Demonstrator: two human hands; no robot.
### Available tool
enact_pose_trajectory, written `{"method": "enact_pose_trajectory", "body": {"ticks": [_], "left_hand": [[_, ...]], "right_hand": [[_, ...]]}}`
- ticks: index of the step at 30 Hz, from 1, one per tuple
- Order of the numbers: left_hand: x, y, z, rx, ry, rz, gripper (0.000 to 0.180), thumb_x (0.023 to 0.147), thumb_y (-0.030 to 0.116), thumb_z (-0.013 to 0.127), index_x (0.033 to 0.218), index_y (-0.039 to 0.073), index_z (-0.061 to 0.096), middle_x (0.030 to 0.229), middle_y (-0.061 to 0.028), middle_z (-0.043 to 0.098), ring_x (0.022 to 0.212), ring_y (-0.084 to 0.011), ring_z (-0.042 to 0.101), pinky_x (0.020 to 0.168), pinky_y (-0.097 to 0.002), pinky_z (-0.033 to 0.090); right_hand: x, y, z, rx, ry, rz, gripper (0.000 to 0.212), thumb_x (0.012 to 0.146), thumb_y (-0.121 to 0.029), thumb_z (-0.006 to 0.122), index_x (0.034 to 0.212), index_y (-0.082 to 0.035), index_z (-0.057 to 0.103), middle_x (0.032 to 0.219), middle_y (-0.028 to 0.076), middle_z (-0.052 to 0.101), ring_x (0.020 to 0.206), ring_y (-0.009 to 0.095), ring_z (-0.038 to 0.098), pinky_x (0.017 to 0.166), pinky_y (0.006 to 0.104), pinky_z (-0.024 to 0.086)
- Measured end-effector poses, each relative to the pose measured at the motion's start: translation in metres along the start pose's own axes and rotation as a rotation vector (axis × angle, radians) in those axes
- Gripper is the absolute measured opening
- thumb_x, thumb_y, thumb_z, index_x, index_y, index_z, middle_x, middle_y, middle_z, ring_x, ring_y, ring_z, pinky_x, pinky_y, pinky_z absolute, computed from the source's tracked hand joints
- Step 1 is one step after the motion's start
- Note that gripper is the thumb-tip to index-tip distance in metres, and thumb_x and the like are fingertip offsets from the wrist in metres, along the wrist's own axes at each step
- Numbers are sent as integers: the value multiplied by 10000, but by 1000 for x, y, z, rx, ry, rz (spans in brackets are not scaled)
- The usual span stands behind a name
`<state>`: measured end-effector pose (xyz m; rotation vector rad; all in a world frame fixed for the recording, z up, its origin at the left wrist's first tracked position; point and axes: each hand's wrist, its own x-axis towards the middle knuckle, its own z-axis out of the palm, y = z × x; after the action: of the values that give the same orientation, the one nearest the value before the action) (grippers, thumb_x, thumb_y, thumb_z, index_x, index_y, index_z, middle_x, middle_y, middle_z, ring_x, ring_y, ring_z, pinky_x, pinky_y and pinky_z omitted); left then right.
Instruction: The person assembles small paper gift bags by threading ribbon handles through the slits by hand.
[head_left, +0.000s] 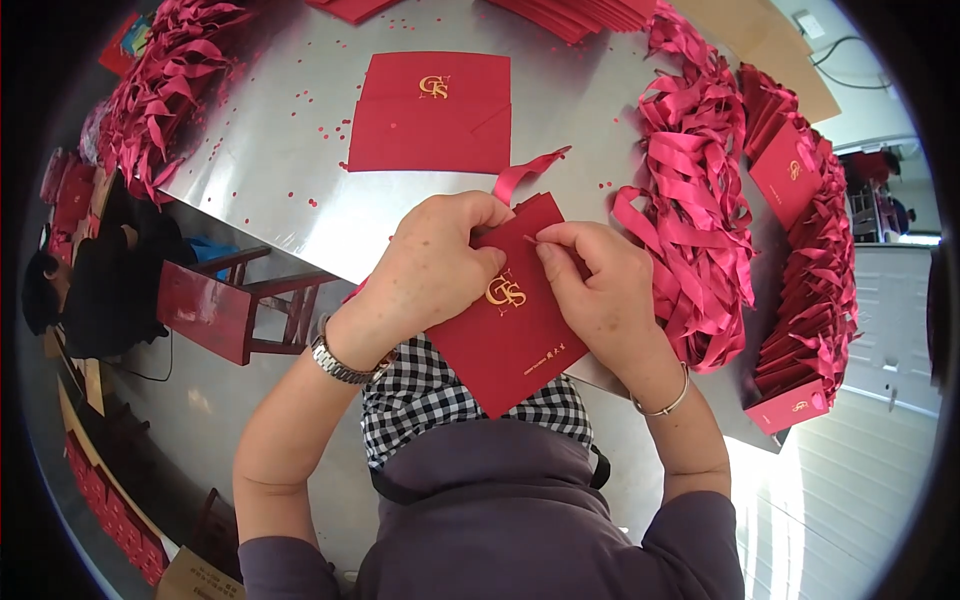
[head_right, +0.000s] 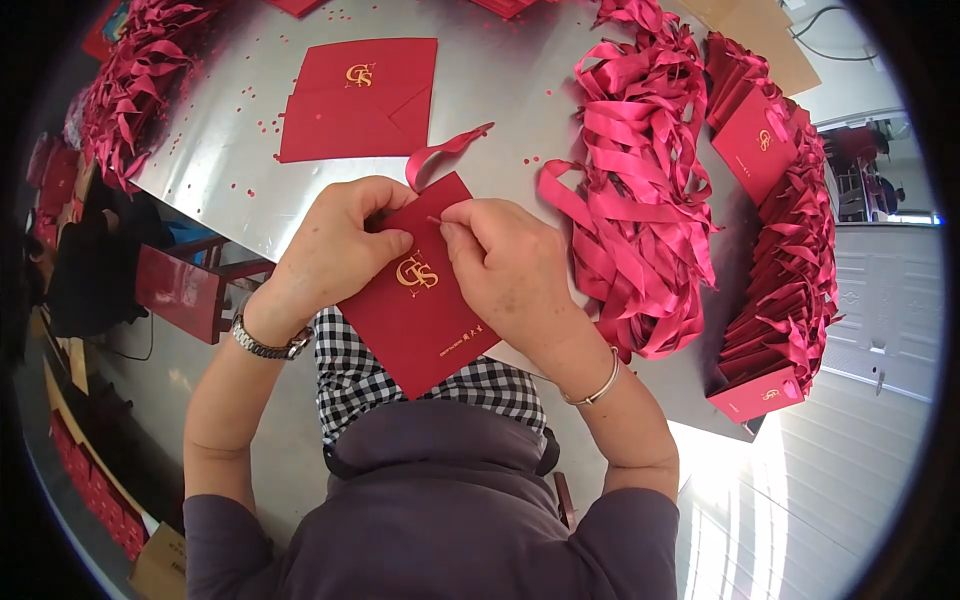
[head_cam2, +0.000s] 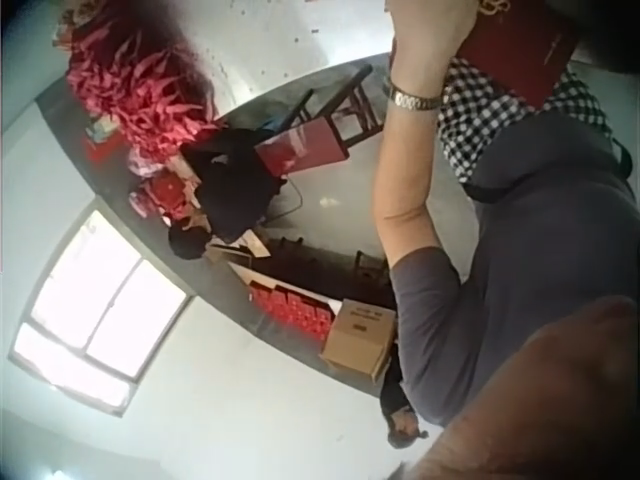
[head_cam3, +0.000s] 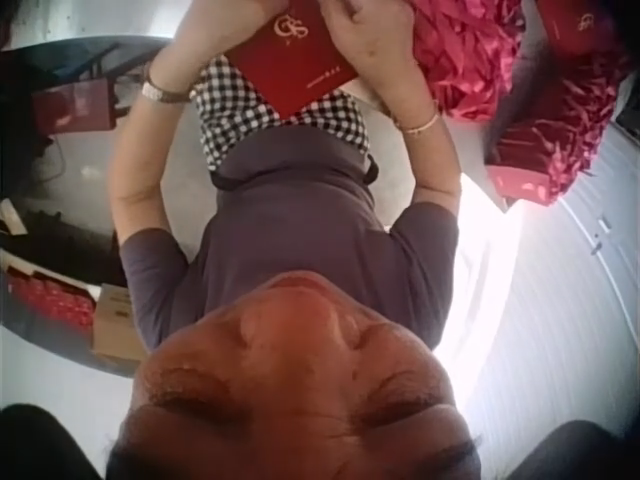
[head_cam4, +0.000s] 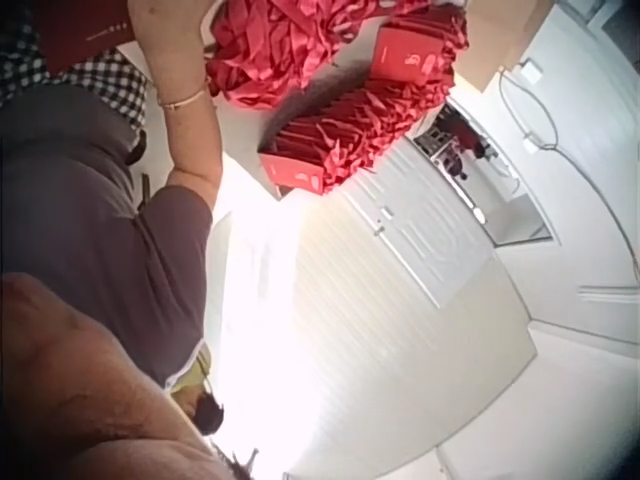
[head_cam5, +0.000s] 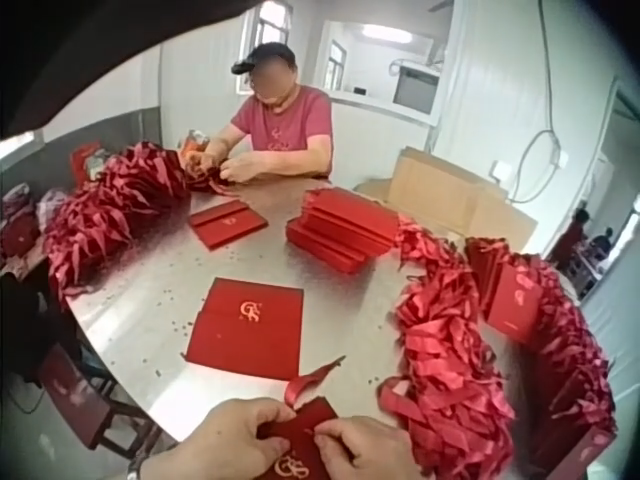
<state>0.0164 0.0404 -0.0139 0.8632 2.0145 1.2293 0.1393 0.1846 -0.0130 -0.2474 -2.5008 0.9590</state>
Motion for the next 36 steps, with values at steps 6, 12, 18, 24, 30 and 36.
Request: {"method": "enact_pose_trajectory", "body": {"ticks": [6, 12, 18, 24, 30, 36], "left_hand": [[-2, -2, 5, 4, 43, -3, 256, 790, 74, 640, 1031, -5, 675, 872, -175, 693, 806, -310, 672, 751, -389, 521], [-4, -10, 15, 41, 129, 65, 228, 797, 86, 655, 1012, 11, 677, 896, -166, 697, 836, -328, 671, 756, -410, 524], [-2, -8, 18, 107, 237, 170, 139, 787, 85, 643, 909, 23, 664, 821, -152, 680, 801, -357, 649, 702, -447, 509], [-2, -20, 21, 202, 278, 226, 169, 781, 79, 615, 944, 36, 636, 858, -197, 647, 838, -417, 616, 729, -482, 498], [-8, -24, 27, 172, 218, 287, 201, 802, 96, 605, 988, 67, 675, 859, -167, 666, 847, -384, 632, 720, -500, 498], [4, -19, -5, -93, 19, 346, 178, 839, 112, 600, 946, 30, 717, 886, -196, 695, 842, -337, 674, 772, -402, 521]], "right_hand": [[2, -5, 5, -97, -27, 12, 76, 831, -80, 665, 827, -26, 611, 759, 125, 646, 685, 300, 643, 614, 390, 512], [9, -6, 8, -199, -73, -38, 106, 807, -83, 653, 782, -36, 561, 709, 107, 611, 653, 293, 627, 587, 389, 510], [26, -23, 8, -734, -266, -388, 100, 733, -111, 621, 735, -46, 546, 676, 96, 590, 631, 263, 624, 557, 359, 516], [38, -10, 11, -416, -283, -141, 84, 814, -99, 625, 844, -30, 588, 769, 170, 629, 710, 358, 647, 623, 457, 519], [25, -16, -1, -145, -325, -1, 167, 833, -23, 662, 979, -13, 581, 810, 190, 658, 743, 359, 664, 642, 418, 517], [11, -24, -10, -139, -251, -72, 220, 783, -14, 718, 957, -3, 584, 834, 147, 650, 713, 288, 661, 644, 358, 516]]}}
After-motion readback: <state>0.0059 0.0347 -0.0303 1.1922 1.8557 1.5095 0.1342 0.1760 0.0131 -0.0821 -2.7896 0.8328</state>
